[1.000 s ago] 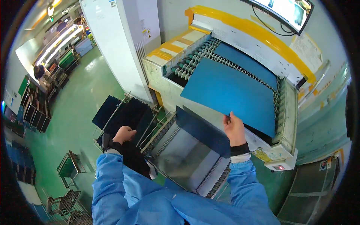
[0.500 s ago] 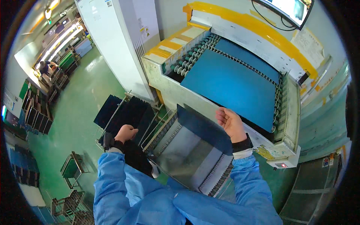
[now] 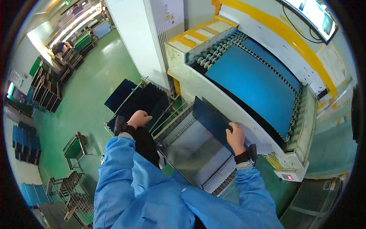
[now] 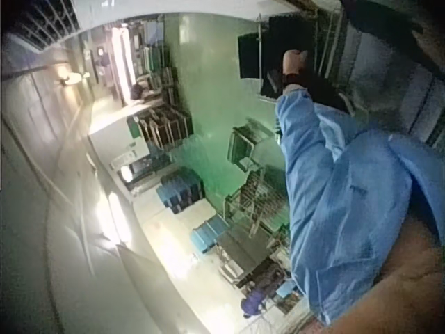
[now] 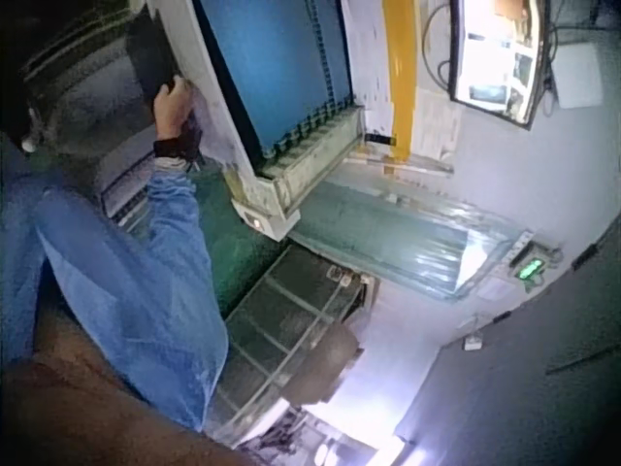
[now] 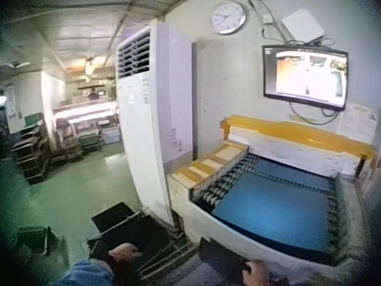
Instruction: Unloading blue sheets from a processing machine and placing them into a rack.
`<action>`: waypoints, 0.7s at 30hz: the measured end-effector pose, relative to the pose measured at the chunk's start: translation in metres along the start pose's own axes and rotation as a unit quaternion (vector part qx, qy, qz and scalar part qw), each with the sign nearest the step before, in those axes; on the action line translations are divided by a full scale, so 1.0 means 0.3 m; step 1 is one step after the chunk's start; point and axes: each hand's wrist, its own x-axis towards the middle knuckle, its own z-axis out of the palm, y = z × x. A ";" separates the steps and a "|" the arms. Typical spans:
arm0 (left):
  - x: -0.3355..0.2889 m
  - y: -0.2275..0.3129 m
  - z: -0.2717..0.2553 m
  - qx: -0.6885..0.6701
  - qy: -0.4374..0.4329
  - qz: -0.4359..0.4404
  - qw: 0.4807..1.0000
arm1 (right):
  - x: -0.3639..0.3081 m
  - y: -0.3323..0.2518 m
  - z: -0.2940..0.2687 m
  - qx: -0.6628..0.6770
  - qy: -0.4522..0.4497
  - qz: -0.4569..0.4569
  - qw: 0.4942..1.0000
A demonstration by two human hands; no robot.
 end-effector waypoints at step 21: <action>0.046 -0.063 0.042 0.077 0.004 -0.030 0.997 | -0.069 0.172 0.103 -0.220 -0.167 0.106 0.955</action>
